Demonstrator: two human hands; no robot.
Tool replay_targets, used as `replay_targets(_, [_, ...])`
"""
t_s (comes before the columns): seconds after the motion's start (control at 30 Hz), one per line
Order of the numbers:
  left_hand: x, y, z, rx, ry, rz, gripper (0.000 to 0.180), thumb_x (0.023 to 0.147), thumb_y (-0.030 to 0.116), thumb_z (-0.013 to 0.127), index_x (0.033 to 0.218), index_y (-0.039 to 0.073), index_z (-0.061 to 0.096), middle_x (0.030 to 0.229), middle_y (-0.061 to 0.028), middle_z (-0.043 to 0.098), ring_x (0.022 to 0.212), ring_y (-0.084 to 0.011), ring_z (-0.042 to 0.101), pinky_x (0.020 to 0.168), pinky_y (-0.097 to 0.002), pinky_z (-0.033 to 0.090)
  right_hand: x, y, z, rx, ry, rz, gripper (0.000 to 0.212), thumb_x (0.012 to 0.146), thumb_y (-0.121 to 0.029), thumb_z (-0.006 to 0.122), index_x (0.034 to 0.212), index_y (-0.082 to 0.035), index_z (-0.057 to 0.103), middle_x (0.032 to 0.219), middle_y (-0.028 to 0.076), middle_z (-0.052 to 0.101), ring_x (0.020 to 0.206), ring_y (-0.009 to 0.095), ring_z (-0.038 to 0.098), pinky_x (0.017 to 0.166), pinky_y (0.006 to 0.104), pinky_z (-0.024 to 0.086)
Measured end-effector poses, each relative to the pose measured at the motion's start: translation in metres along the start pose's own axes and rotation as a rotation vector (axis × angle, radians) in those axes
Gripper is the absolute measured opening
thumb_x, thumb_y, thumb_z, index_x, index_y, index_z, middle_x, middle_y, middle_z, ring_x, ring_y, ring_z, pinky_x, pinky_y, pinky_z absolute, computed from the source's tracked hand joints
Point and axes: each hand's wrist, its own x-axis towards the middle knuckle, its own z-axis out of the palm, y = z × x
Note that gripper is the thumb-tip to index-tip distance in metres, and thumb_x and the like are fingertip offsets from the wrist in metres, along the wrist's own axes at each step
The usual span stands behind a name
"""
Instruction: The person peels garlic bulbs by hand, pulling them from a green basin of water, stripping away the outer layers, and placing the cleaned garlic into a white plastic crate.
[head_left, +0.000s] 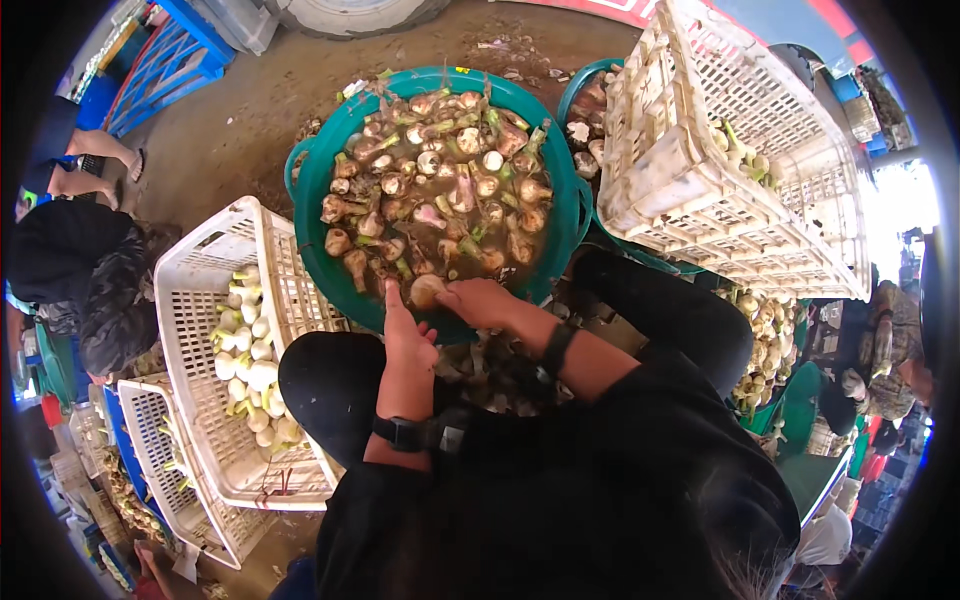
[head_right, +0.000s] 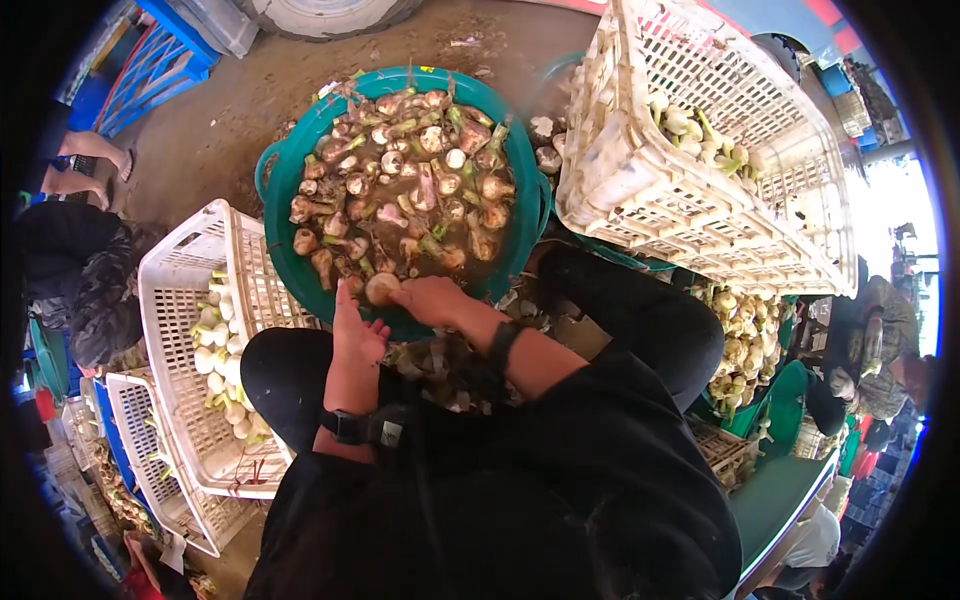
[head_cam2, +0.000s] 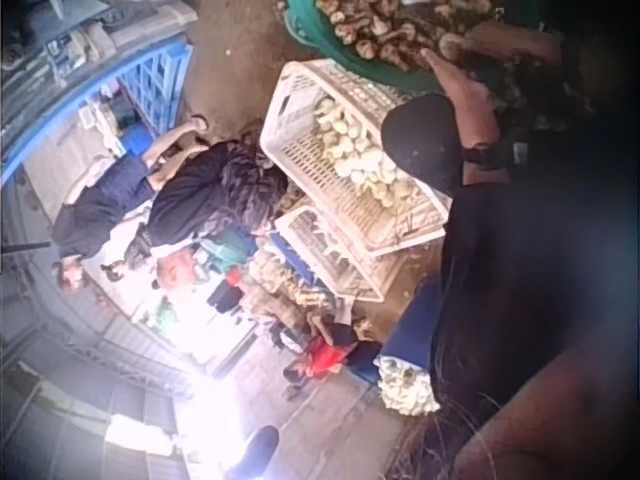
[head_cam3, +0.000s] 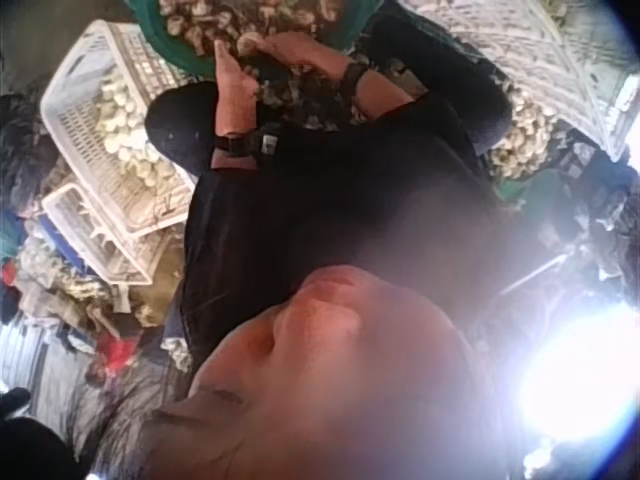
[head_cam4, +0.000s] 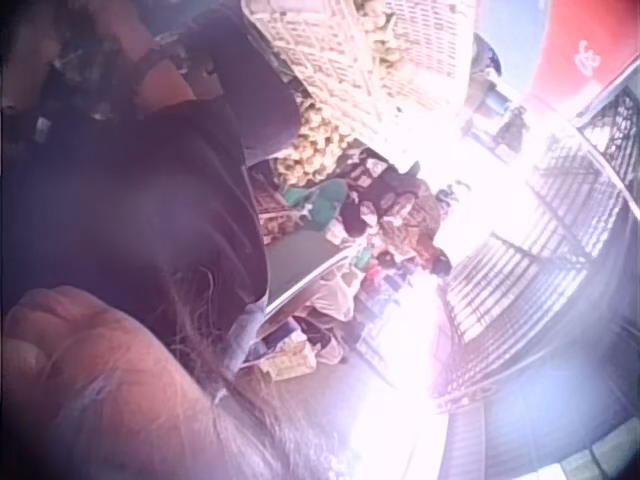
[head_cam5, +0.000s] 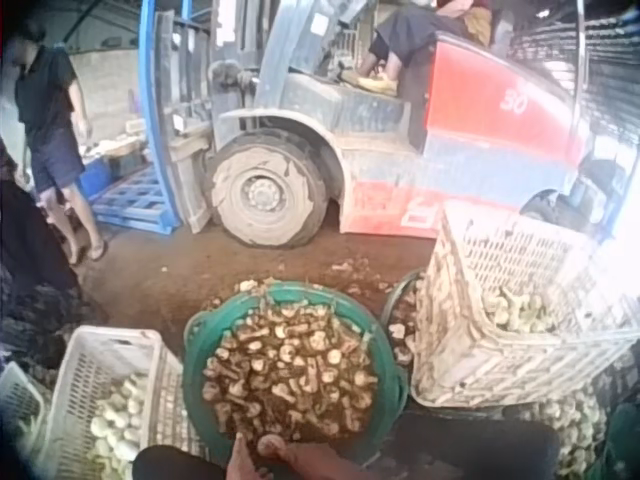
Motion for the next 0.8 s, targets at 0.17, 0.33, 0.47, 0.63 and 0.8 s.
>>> replay_targets(0.17, [-0.002, -0.012, 0.010, 0.042, -0.366, 0.412, 0.040, 0.075, 0.038, 0.065, 0.091, 0.003, 0.057, 0.075, -0.0020, 0.056, 0.065, -0.0129, 0.054, 0.056, -0.0264, 0.042, -0.060, -0.017, -0.023, -0.116, 0.310, -0.403, 0.025, 0.082, -0.028, 0.044, 0.077, -0.007, 0.058, 0.076, 0.013, 0.060, 0.073, 0.033, 0.058, 0.064, 0.0448, 0.045])
replay_targets(0.33, [0.004, -0.017, 0.010, 0.106, -0.412, 0.329, 0.031, 0.076, 0.031, 0.063, 0.092, 0.004, 0.057, 0.077, -0.0030, 0.056, 0.065, -0.0132, 0.054, 0.055, -0.0263, 0.042, -0.071, -0.020, -0.022, -0.256, 0.280, -0.350, 0.024, 0.079, -0.025, 0.047, 0.071, -0.005, 0.058, 0.071, 0.014, 0.061, 0.064, 0.034, 0.059, 0.058, 0.0430, 0.047])
replay_targets(0.47, [0.023, -0.012, -0.003, 0.021, -0.674, 0.137, 0.032, 0.080, 0.035, 0.056, 0.096, 0.008, 0.055, 0.084, -0.0054, 0.057, 0.075, -0.0182, 0.057, 0.058, -0.0288, 0.044, -0.062, -0.014, -0.027, 0.478, 0.187, -0.056, 0.031, 0.081, -0.029, 0.048, 0.071, -0.002, 0.058, 0.067, 0.015, 0.059, 0.060, 0.031, 0.058, 0.057, 0.0412, 0.048])
replay_targets(0.63, [-0.008, 0.002, 0.000, 0.375, -0.829, 0.396, 0.043, 0.082, 0.031, 0.054, 0.113, 0.002, 0.049, 0.093, -0.0070, 0.058, 0.083, -0.0162, 0.055, 0.066, -0.0264, 0.044, -0.078, -0.011, -0.041, 1.247, 0.131, 0.131, 0.034, 0.084, -0.030, 0.049, 0.074, 0.001, 0.059, 0.058, 0.010, 0.055, 0.052, 0.021, 0.056, 0.053, 0.0359, 0.046])
replay_targets(0.8, [-0.032, -0.007, -0.004, 0.959, -0.816, 0.906, 0.056, 0.073, 0.004, 0.064, 0.124, 0.003, 0.043, 0.108, -0.0074, 0.054, 0.098, -0.0142, 0.049, 0.089, -0.0282, 0.037, -0.071, 0.014, -0.041, 0.634, 0.328, 0.014, 0.029, 0.081, -0.025, 0.055, 0.068, 0.000, 0.060, 0.055, 0.003, 0.054, 0.055, 0.015, 0.055, 0.047, 0.0330, 0.036])
